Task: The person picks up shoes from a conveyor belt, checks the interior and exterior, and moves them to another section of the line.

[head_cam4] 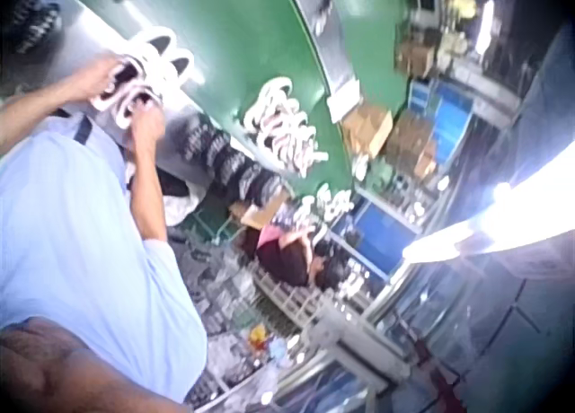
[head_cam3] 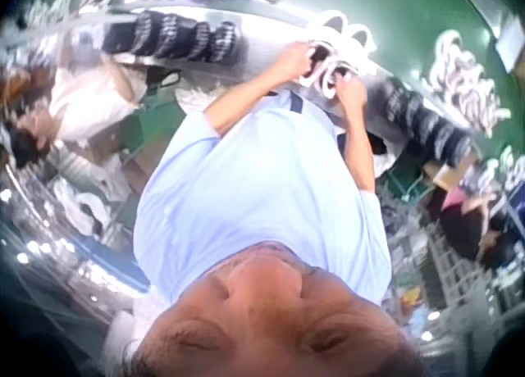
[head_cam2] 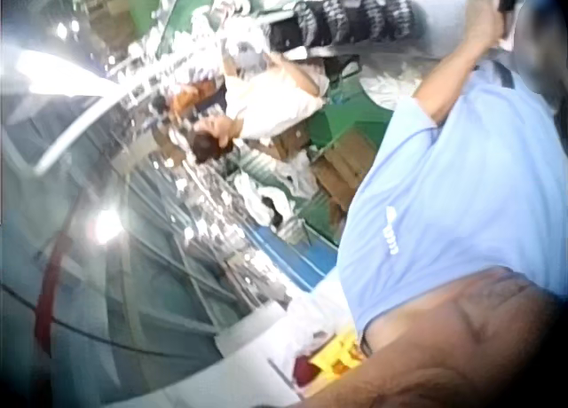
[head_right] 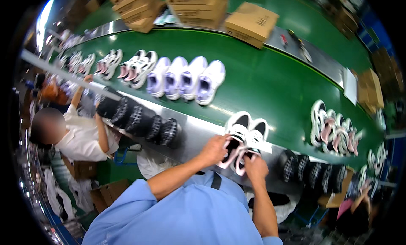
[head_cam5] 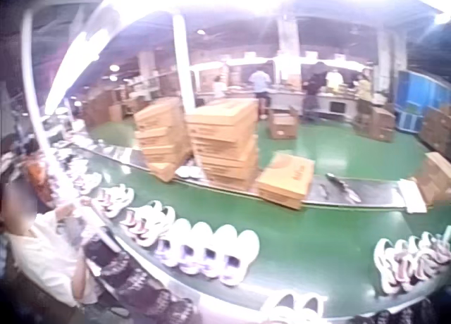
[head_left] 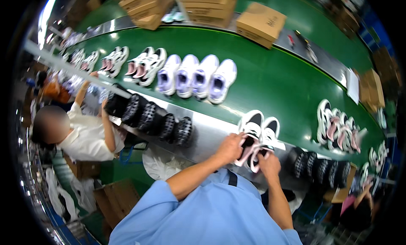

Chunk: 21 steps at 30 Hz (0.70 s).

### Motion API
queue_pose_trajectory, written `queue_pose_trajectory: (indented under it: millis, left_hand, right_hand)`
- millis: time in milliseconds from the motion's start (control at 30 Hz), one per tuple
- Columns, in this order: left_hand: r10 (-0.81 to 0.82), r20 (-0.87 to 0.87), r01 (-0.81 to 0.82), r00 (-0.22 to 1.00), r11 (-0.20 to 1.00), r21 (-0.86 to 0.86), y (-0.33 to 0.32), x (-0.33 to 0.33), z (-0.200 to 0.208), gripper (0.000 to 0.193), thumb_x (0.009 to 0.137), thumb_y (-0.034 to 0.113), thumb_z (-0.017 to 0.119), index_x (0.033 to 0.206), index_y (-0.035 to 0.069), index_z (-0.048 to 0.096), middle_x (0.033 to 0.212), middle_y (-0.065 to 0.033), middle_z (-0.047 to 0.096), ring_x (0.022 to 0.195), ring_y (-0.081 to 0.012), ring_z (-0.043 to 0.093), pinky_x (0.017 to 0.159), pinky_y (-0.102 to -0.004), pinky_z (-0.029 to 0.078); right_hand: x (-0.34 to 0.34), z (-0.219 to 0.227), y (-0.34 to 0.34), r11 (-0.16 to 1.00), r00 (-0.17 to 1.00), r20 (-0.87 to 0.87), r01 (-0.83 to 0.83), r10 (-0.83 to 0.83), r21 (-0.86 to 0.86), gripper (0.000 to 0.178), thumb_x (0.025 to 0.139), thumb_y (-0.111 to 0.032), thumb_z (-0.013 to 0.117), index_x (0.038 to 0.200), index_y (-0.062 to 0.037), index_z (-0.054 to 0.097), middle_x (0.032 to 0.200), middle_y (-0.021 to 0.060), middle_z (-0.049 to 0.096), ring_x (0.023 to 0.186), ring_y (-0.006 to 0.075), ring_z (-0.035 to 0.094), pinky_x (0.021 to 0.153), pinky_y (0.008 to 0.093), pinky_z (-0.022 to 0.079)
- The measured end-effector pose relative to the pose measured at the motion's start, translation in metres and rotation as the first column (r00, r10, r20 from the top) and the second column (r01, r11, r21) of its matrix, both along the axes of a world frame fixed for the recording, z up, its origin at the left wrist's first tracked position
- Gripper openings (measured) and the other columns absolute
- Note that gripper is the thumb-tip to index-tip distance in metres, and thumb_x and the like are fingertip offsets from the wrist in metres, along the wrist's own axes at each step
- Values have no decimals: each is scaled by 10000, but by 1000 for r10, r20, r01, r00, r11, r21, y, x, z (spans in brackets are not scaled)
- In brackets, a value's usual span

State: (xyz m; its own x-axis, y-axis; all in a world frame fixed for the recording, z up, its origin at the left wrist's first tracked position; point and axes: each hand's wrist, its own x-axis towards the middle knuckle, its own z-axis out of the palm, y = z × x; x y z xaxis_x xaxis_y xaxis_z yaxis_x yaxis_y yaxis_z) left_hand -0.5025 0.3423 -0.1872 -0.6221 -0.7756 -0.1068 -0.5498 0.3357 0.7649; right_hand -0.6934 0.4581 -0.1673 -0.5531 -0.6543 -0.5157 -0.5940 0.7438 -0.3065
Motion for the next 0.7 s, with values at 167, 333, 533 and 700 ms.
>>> queue_pose_trajectory:
  millis: [167, 333, 533, 700]
  left_hand:
    - [113, -42, -120, 993, 953, -277, 1, 67, 90, 395, 907, 126, 704, 1271, -18, 646, 1151, -215, 692, 1069, -422, 660, 956, -478, 543]
    - [673, -74, -474, 736, 434, -766, -53, 213, 160, 241, 918, 117, 701, 1134, 13, 678, 1109, -160, 661, 1057, -370, 608, 934, -483, 493]
    - [823, 84, -419, 561, 371, -829, -95, 348, 128, 459, 913, 268, 778, 1246, -24, 659, 1183, -193, 664, 1053, -410, 595, 959, -494, 482]
    - [782, -41, -500, 622, 356, -789, -88, 297, 183, 514, 859, 274, 837, 1217, -52, 666, 1167, -200, 685, 1056, -414, 600, 938, -516, 489]
  right_hand:
    - [-16, 51, 40, 988, 968, 210, -151, 140, 38, 643, 868, -579, 734, 933, 60, 704, 838, 236, 738, 780, 397, 724, 734, 479, 562]
    - [19, 102, 23, 992, 856, 517, 60, 8, -115, 358, 930, -284, 768, 888, 58, 671, 651, 80, 649, 516, 123, 597, 498, 312, 473]
    - [63, 108, -12, 968, 837, 500, -125, 220, -217, 325, 944, -263, 752, 934, 53, 681, 697, 89, 678, 581, 155, 618, 564, 324, 491]
    - [65, 110, -19, 941, 846, 495, -21, 197, -339, 303, 964, -264, 741, 996, 34, 696, 728, 82, 680, 641, 137, 617, 619, 317, 504]
